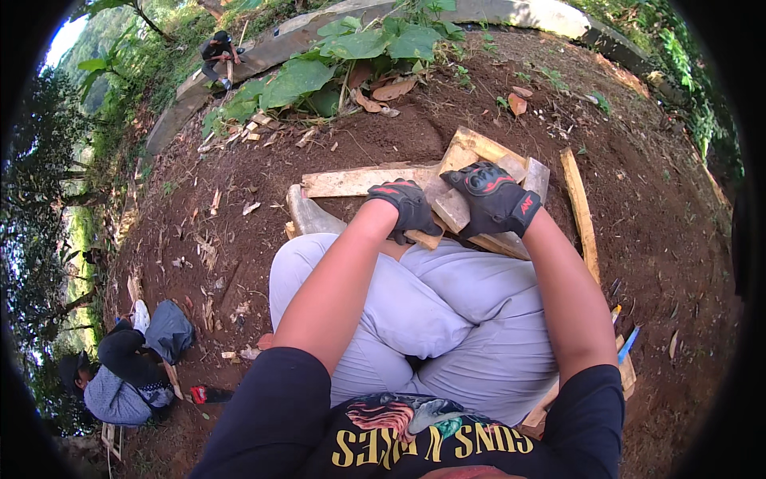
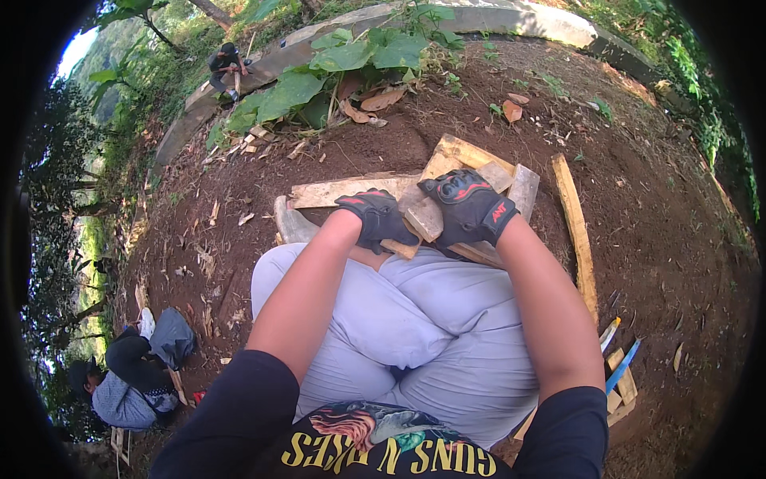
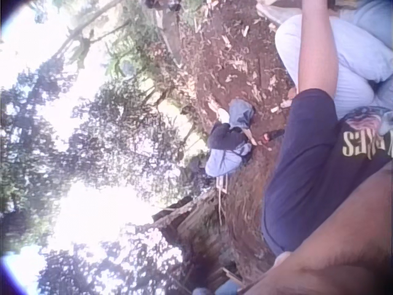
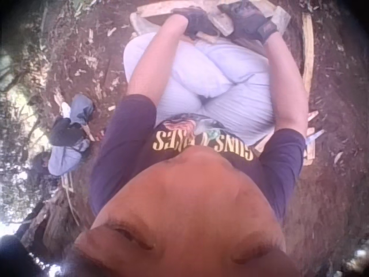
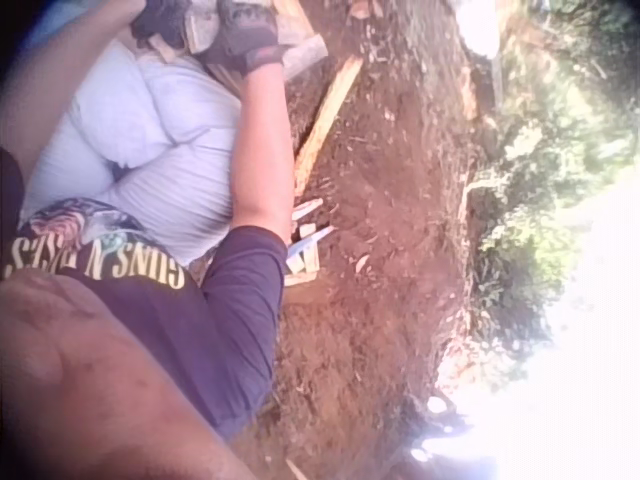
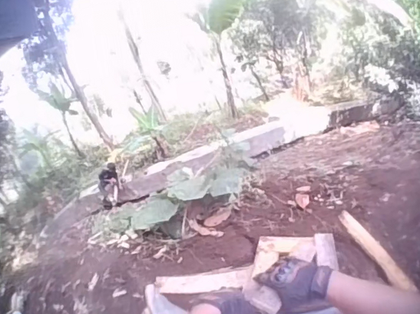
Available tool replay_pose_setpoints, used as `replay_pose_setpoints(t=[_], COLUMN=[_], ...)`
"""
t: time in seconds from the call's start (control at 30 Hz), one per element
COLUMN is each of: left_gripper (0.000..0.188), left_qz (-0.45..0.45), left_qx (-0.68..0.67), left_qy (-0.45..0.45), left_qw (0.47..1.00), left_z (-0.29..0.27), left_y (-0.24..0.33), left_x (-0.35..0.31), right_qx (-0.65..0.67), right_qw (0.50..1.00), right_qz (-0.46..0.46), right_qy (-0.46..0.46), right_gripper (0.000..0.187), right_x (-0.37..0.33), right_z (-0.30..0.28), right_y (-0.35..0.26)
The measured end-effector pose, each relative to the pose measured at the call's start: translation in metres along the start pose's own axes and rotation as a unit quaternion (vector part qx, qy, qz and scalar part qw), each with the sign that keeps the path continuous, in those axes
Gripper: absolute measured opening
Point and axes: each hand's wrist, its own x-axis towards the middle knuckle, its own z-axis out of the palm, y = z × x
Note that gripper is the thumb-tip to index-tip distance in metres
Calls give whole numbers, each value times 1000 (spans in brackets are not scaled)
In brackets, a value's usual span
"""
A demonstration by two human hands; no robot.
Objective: The person sits on the ground and uses a hammer to drive nails into wooden planks, assembling a small wooden frame. They adjust the planks and continue hammering to secure the structure.
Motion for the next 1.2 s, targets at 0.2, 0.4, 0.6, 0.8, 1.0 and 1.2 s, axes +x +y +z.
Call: replay_pose_setpoints(t=[0.2, 0.4, 0.6, 0.8, 1.0, 1.2], left_gripper=[57, 64, 56, 85, 133, 144], left_qz=[-38, -43, 125, 106, 109, 112], left_qx=[-34, 97, 215, 153, 194, 264], left_qy=[-76, -13, 115, 150, 92, 109], left_qw=[996, 994, 962, 971, 970, 952], left_z=[12, -4, -37, -52, -21, 23], left_y=[-33, -36, -40, 5, 18, 15], left_x=[12, 27, 30, 20, 23, 26], right_qx=[-83, -91, -71, -51, 39, 169], right_qw=[995, 996, 990, 950, 815, 659], right_qz=[-16, -20, 48, 254, 520, 682], right_qy=[-56, -4, 112, 176, 253, 267], right_gripper=[100, 85, 71, 72, 70, 82], right_x=[9, 5, 4, -59, -219, -334], right_z=[22, 15, -9, -50, -43, 66], right_y=[-14, -21, -46, -34, 28, 65])
